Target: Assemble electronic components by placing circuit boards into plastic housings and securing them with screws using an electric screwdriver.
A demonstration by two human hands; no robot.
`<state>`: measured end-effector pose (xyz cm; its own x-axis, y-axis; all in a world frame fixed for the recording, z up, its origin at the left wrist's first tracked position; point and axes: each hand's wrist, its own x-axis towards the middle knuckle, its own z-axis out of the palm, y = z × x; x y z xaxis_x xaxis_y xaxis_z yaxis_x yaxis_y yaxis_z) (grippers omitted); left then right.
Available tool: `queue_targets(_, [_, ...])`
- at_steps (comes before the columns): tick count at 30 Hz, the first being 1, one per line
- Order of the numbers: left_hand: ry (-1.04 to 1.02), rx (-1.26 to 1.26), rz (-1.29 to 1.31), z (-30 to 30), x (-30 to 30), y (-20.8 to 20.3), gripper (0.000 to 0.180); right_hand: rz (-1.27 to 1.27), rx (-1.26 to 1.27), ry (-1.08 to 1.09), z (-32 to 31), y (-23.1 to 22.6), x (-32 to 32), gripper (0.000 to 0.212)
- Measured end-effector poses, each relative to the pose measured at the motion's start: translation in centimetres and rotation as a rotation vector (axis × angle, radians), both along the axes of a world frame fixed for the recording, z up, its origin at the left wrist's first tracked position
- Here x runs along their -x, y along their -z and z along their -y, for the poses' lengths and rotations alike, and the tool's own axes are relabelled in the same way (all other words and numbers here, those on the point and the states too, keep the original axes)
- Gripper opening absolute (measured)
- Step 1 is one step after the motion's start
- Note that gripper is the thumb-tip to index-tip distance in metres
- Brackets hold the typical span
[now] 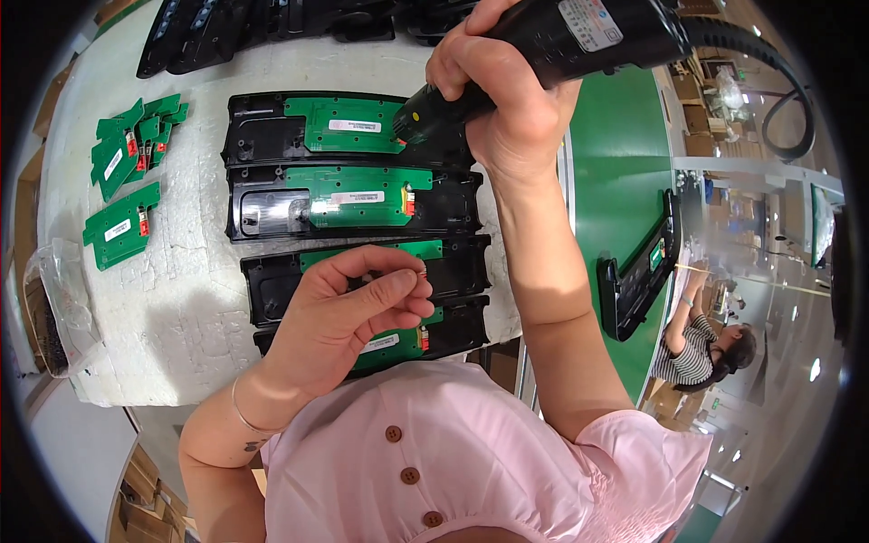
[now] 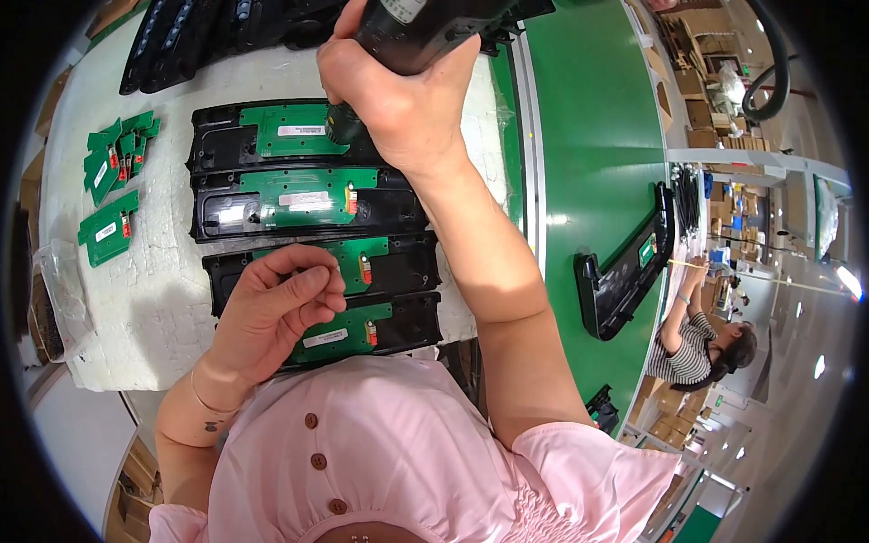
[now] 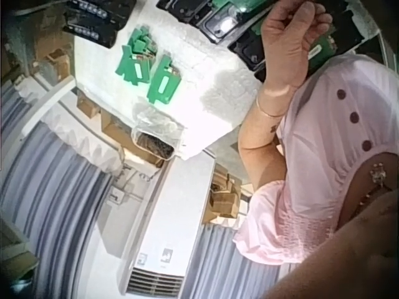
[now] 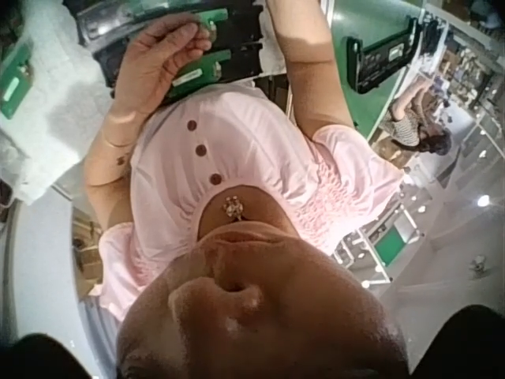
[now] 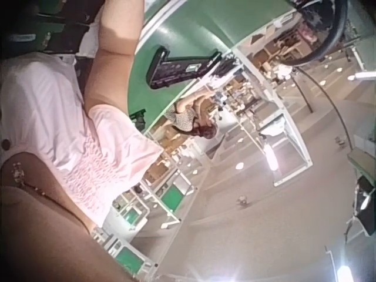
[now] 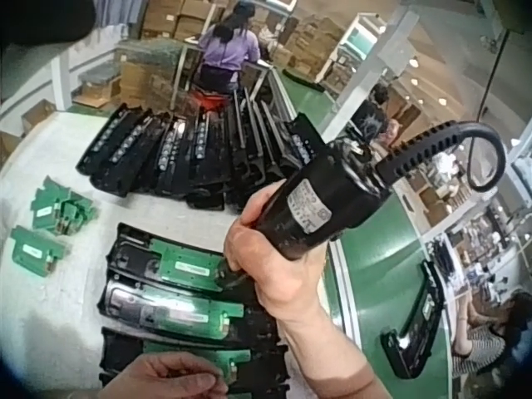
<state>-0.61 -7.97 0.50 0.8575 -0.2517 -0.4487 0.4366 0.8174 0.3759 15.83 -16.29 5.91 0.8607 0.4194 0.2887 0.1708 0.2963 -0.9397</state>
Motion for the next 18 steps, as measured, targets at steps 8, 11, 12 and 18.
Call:
queue_targets(8, [-0.130, 0.145, 0.004, -0.2, -0.3, 0.6, 0.020, -0.021, 0.037, -0.016, 0.3, -0.9, 0.4, 0.019])
queue_targets(11, [-0.210, 0.196, -0.054, -0.1, -0.3, 1.0, 0.019, 0.163, -0.162, -0.117, 1.4, -0.1, 0.8, 0.023])
queue_targets(12, [-0.211, 0.196, -0.054, -0.1, -0.4, 1.1, 0.019, 0.192, -0.193, -0.184, 2.4, -1.2, 1.6, 0.024])
queue_targets(18, [-0.199, 0.278, -0.009, 0.1, -0.8, 1.1, 0.018, 0.239, -0.193, -0.277, 5.5, -6.4, 6.3, 0.027])
